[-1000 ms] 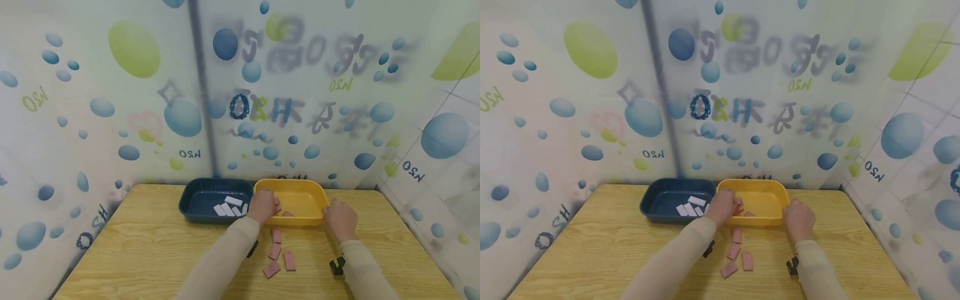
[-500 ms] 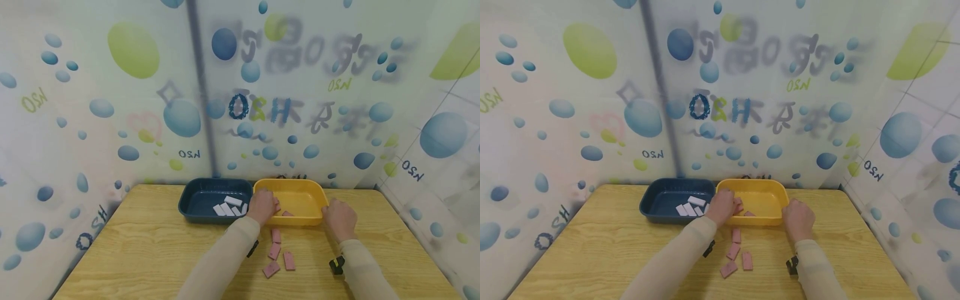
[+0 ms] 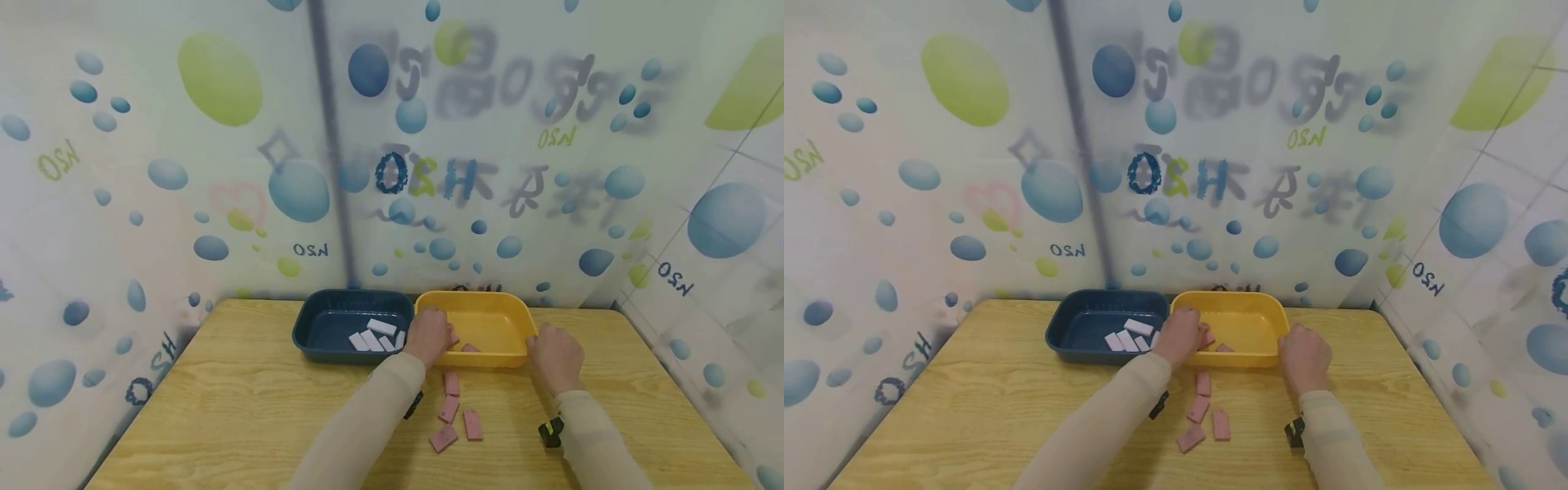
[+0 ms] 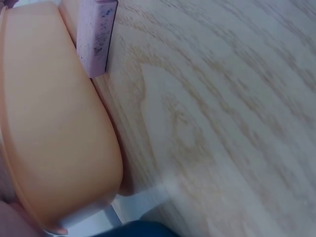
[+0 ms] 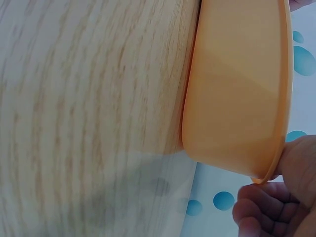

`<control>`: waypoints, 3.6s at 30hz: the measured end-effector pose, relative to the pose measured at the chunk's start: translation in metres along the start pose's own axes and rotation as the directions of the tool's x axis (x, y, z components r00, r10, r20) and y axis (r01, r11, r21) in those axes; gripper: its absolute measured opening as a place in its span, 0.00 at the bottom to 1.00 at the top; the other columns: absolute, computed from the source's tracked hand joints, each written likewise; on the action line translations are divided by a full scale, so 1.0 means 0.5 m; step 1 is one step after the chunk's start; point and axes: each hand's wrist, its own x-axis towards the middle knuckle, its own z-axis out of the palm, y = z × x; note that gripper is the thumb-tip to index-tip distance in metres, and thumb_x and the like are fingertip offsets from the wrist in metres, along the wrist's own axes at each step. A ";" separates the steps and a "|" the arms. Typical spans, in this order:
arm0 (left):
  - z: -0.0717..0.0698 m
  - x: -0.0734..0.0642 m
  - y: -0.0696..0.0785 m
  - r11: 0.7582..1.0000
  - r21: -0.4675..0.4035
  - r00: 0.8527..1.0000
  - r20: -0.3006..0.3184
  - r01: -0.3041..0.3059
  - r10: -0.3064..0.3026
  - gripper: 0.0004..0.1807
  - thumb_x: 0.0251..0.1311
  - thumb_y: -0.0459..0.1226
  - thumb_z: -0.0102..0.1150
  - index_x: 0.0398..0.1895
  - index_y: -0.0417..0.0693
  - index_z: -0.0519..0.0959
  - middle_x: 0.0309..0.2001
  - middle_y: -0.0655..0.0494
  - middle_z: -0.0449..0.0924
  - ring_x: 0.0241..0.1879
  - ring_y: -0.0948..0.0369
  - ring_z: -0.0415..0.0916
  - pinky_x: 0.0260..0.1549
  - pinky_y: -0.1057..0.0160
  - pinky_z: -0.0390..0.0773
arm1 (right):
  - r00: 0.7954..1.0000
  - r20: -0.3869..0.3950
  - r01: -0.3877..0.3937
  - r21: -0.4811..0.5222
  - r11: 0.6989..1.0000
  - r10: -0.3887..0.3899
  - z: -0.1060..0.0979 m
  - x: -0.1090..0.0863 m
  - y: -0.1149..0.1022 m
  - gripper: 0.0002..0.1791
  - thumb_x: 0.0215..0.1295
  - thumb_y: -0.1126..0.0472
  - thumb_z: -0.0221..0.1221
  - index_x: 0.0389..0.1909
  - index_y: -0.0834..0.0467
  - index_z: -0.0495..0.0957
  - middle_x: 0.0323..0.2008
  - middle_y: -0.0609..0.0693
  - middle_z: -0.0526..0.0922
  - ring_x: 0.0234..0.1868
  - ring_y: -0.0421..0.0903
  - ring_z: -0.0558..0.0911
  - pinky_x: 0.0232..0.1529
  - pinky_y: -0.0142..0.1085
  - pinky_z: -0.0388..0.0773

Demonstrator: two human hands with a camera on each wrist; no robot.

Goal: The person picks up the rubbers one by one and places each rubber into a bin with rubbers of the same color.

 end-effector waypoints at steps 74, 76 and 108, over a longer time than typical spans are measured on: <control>-0.028 -0.219 -0.020 0.909 -0.231 0.906 0.168 -0.347 0.388 0.23 0.63 0.46 0.68 0.14 0.56 0.69 0.13 0.69 0.61 0.16 0.72 0.59 0.16 0.72 0.56 | 1.000 -0.005 0.016 0.018 1.000 -0.016 -0.007 -0.004 -0.003 0.17 0.65 0.64 0.54 0.16 0.61 0.68 0.13 0.51 0.66 0.16 0.48 0.67 0.17 0.38 0.64; -0.027 -0.221 -0.020 0.909 -0.236 0.900 0.196 -0.343 0.390 0.24 0.62 0.47 0.70 0.12 0.56 0.69 0.11 0.70 0.60 0.15 0.72 0.59 0.16 0.71 0.56 | 1.000 -0.002 0.019 0.020 1.000 -0.019 -0.008 -0.005 -0.003 0.17 0.66 0.64 0.54 0.16 0.62 0.68 0.14 0.52 0.66 0.17 0.49 0.68 0.17 0.38 0.64; -0.036 -0.223 -0.010 0.952 -0.242 0.912 0.317 -0.187 0.259 0.25 0.59 0.38 0.71 0.09 0.55 0.68 0.09 0.67 0.56 0.11 0.69 0.55 0.15 0.70 0.53 | 1.000 -0.006 0.019 0.021 1.000 -0.019 -0.004 -0.003 -0.001 0.18 0.65 0.65 0.54 0.15 0.60 0.66 0.13 0.51 0.65 0.16 0.48 0.67 0.16 0.38 0.64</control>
